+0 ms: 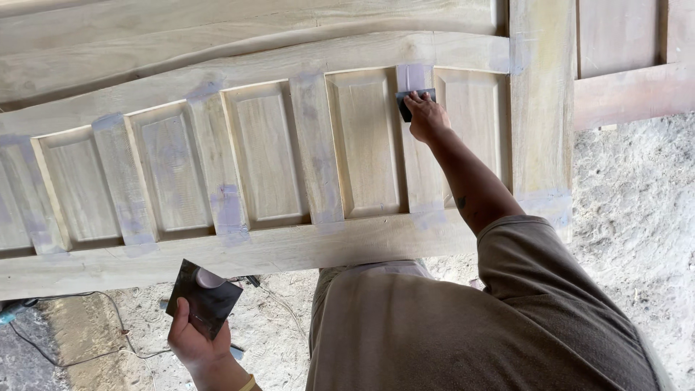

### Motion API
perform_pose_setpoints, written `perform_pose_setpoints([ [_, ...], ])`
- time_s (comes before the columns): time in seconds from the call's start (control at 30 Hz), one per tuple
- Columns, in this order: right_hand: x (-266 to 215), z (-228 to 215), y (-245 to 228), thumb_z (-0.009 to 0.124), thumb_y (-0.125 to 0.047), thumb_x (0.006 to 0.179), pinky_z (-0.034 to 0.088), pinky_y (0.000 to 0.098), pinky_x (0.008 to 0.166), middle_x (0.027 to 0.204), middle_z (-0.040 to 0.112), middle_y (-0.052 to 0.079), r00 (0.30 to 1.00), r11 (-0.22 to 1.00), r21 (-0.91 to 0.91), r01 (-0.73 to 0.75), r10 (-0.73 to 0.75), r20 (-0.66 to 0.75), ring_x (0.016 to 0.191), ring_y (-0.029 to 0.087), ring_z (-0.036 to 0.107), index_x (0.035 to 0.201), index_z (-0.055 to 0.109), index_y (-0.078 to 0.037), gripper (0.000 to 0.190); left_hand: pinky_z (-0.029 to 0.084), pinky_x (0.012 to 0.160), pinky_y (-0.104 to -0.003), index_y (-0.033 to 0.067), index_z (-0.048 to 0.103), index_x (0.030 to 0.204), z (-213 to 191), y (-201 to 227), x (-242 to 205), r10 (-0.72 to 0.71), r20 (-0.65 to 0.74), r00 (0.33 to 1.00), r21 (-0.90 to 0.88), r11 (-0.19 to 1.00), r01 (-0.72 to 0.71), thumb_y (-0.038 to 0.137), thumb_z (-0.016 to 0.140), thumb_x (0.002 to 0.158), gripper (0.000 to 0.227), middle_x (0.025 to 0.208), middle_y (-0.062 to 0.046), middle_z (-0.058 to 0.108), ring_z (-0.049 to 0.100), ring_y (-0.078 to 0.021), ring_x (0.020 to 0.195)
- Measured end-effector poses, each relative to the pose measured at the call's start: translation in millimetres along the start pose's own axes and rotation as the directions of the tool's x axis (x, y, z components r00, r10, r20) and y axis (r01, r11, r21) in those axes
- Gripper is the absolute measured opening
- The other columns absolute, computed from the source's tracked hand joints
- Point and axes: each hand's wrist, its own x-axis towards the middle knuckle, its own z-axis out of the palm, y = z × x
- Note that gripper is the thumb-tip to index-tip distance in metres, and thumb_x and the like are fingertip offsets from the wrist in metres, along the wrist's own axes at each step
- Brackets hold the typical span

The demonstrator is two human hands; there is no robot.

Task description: The person scoops wood filler from a container using a putty knife and applies it to a wooden door panel with a second putty knife. The person repeatedly spreads the filler into the recessed panels and along the edges of the door.

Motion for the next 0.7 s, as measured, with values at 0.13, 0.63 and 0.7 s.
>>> perform_pose_setpoints([
  [0.13,-25.5,10.1,-4.5,0.052,0.009,0.086,0.039,0.0417,0.117,0.168,0.028,0.000,0.999,1.000,-0.009,0.009,-0.008,0.037,0.153,0.030,0.027,0.158,0.038,-0.018,0.079,0.043,0.121,-0.046,-0.0041,0.045,0.151,8.7,-3.9,2.2,-0.007,-0.002,1.000,0.027,1.000,0.007,0.022,0.046,0.108,0.050,0.148,-0.016,0.058,0.056,-0.0302,0.140],
  [0.63,-83.6,27.2,-16.2,0.056,-0.003,0.090,0.050,0.0454,0.106,0.149,0.057,0.010,0.984,0.994,-0.104,-0.016,0.035,0.177,0.135,0.032,0.054,0.150,0.052,-0.018,0.061,0.046,0.116,-0.050,-0.0021,0.045,0.149,-0.3,-6.3,23.9,-0.172,0.169,0.970,0.060,0.985,0.164,0.024,0.047,0.105,0.052,0.149,-0.016,0.058,0.057,-0.0319,0.137],
  [0.7,-104.7,8.2,-31.1,0.055,-0.005,0.095,0.053,0.0468,0.101,0.137,0.069,0.012,0.974,0.996,-0.066,-0.063,0.076,0.213,0.124,0.033,0.065,0.148,0.058,-0.020,0.055,0.045,0.119,-0.049,-0.0024,0.046,0.149,-10.0,-12.0,37.0,-0.199,0.207,0.958,0.060,0.980,0.191,0.023,0.048,0.106,0.050,0.149,-0.016,0.058,0.057,-0.0319,0.137],
])
